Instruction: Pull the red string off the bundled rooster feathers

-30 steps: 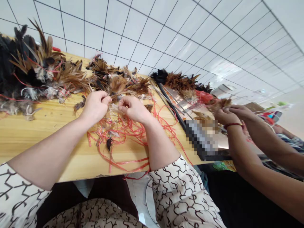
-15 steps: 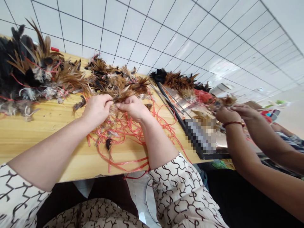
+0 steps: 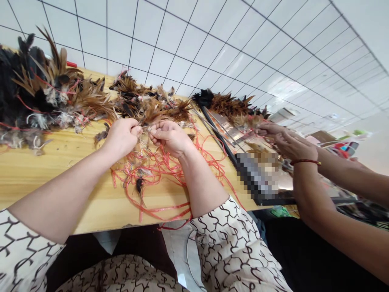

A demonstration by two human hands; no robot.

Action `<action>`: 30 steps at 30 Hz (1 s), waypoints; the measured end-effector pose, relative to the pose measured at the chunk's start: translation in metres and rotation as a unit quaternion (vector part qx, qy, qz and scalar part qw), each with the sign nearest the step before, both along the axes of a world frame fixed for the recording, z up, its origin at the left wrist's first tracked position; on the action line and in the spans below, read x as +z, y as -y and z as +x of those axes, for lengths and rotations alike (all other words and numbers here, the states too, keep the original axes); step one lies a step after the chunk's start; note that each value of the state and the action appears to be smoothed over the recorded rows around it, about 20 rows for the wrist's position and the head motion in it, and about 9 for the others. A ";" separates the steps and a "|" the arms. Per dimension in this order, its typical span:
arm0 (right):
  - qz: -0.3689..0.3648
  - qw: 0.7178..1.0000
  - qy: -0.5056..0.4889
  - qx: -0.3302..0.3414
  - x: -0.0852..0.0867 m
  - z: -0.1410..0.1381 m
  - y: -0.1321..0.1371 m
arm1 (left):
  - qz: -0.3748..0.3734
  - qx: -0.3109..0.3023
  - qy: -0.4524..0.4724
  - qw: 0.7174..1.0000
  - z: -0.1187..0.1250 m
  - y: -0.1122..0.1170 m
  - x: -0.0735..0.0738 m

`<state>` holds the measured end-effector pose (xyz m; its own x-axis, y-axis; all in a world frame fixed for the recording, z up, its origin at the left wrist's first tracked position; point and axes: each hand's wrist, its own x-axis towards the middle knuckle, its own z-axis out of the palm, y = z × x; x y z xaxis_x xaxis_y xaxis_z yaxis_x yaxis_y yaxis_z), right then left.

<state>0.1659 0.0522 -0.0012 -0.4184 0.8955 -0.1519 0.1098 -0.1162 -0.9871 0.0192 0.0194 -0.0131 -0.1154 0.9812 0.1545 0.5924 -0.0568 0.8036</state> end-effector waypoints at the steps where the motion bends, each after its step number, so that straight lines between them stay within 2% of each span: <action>1: -0.002 1.000 -0.010 0.002 0.000 0.000 0.000 | -0.005 0.009 0.038 0.999 0.000 -0.001 -0.001; 5: 0.000 1.000 -0.031 0.003 0.000 0.001 -0.001 | -0.015 0.033 0.193 0.981 0.000 -0.005 -0.005; 8: -0.003 1.000 -0.028 0.005 -0.001 0.001 -0.001 | -0.013 0.042 0.265 0.963 0.001 -0.006 -0.005; 13: -0.011 0.999 -0.046 0.010 -0.002 0.000 0.000 | -0.026 0.062 0.317 0.946 0.004 -0.004 0.000; 20: -0.019 0.998 -0.061 0.021 -0.005 0.000 -0.001 | -0.035 -0.007 0.375 0.926 0.008 0.001 0.009; 24: -0.021 0.997 -0.068 0.023 -0.006 0.000 -0.002 | -0.045 0.009 0.386 0.922 0.009 0.001 0.011; 30: 0.019 0.999 -0.024 -0.024 -0.002 0.006 -0.006 | -0.038 0.048 0.420 0.906 0.003 0.000 0.018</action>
